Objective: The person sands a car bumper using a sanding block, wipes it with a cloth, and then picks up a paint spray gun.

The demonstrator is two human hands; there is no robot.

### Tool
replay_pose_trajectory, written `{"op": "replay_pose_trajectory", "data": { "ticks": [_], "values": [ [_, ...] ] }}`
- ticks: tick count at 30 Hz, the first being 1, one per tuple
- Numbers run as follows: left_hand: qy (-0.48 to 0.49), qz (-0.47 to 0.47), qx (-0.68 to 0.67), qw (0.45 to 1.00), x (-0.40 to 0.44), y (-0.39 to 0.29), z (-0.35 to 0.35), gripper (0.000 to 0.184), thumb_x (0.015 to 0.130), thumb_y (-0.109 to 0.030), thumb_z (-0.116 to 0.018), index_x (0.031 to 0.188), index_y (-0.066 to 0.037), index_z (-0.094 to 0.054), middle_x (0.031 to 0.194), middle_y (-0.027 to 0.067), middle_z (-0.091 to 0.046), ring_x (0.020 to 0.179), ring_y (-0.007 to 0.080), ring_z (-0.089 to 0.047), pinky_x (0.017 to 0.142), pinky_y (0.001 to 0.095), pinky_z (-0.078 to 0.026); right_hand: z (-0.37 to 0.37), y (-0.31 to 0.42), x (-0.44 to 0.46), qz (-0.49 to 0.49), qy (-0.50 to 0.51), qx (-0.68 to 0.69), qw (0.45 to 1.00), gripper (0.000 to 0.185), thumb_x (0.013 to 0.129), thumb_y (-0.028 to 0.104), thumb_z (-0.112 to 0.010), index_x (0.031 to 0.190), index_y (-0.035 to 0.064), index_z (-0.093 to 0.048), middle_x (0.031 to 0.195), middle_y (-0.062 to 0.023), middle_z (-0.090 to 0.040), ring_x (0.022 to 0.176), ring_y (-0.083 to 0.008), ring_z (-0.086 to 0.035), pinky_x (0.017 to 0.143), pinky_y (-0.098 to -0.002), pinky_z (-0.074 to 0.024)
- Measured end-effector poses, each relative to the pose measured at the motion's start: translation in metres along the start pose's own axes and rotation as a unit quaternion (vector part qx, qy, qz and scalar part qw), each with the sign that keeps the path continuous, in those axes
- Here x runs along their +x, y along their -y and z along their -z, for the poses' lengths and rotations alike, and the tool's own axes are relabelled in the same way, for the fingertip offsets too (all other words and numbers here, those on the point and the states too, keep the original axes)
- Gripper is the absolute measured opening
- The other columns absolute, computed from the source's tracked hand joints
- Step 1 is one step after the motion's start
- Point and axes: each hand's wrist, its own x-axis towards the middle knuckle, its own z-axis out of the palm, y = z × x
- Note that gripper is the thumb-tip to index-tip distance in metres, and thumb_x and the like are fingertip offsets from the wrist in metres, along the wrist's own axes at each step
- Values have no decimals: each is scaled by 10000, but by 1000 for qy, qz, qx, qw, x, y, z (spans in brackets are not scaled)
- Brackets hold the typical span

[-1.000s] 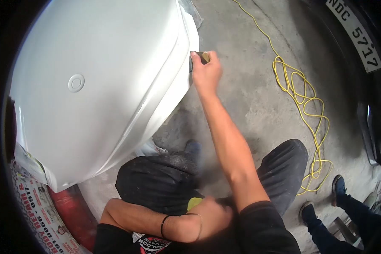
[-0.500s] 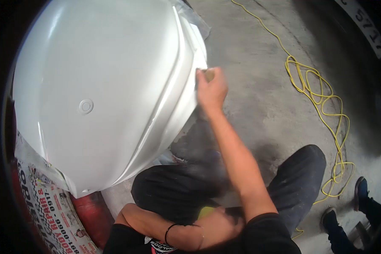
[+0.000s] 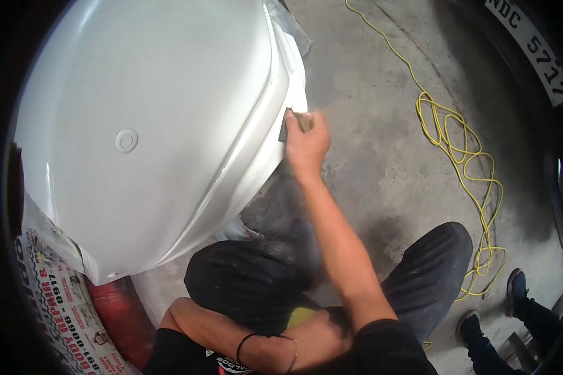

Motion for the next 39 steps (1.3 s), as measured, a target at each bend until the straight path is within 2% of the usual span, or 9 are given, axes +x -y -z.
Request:
{"op": "replay_pose_trajectory", "data": {
  "ticks": [11,17,20,23,27,30,31,35,39],
  "values": [
    [11,14,44,999,-7,-7,18,240,1026,-213,-600,1104,-80,-785,946,65,-815,860,248,-779,780,442,-533,-8,-17,15,42,-13,-16,999,354,949,248,-856,905,-12,-620,857,-132,-669,797,-246,-575,789,-417,-513],
    [-42,0,50,998,-13,0,18,200,1015,-214,-618,1047,-105,-782,901,64,-796,828,254,-773,769,462,-526,-5,-5,7,54,4,-34,998,319,960,247,-845,936,-2,-646,839,-118,-664,803,-235,-606,792,-418,-523],
    [-159,-45,157,974,-31,5,19,183,1011,-215,-621,1018,-123,-779,875,41,-783,798,237,-761,749,456,-511,-11,-3,25,52,6,-20,998,317,953,245,-854,941,3,-649,859,-140,-686,809,-252,-620,802,-428,-525],
    [-16,14,76,997,-16,2,28,179,1011,-212,-616,1010,-133,-777,852,25,-767,775,219,-744,733,441,-495,-14,-4,22,74,-28,-57,995,321,949,239,-858,920,6,-640,877,-168,-713,800,-281,-635,792,-445,-528],
    [-22,-10,85,996,-15,3,12,176,1008,-209,-619,1007,-145,-783,865,30,-782,771,214,-749,718,434,-499,-4,-2,4,72,-3,-43,996,328,957,241,-849,892,0,-637,913,-172,-721,812,-284,-641,786,-441,-522],
    [-15,-8,67,998,-16,-1,13,182,1006,-208,-619,1011,-147,-790,884,41,-802,786,218,-764,709,433,-507,-10,15,38,-4,-7,27,1000,335,943,259,-863,902,1,-654,931,-174,-723,860,-291,-681,833,-427,-539],
    [-24,-7,63,998,-15,2,9,185,1004,-207,-619,1010,-146,-793,890,44,-807,792,219,-768,708,433,-509,-12,8,34,51,-24,-21,998,333,948,252,-858,895,0,-646,918,-165,-721,856,-283,-681,830,-419,-537],
    [3,-12,40,999,-10,5,7,193,995,-198,-619,1007,-138,-802,874,59,-809,773,234,-771,709,424,-513,-7,-6,-1,43,-20,-13,999,323,973,219,-830,872,-6,-621,893,-147,-707,805,-261,-624,773,-431,-504],
    [-45,-4,58,997,-12,-1,3,187,983,-195,-626,963,-141,-805,808,63,-784,687,229,-736,663,432,-484,-11,20,39,0,-7,10,1000,353,944,264,-865,903,-3,-638,865,-157,-695,827,-302,-673,810,-439,-528]
  ]
}}
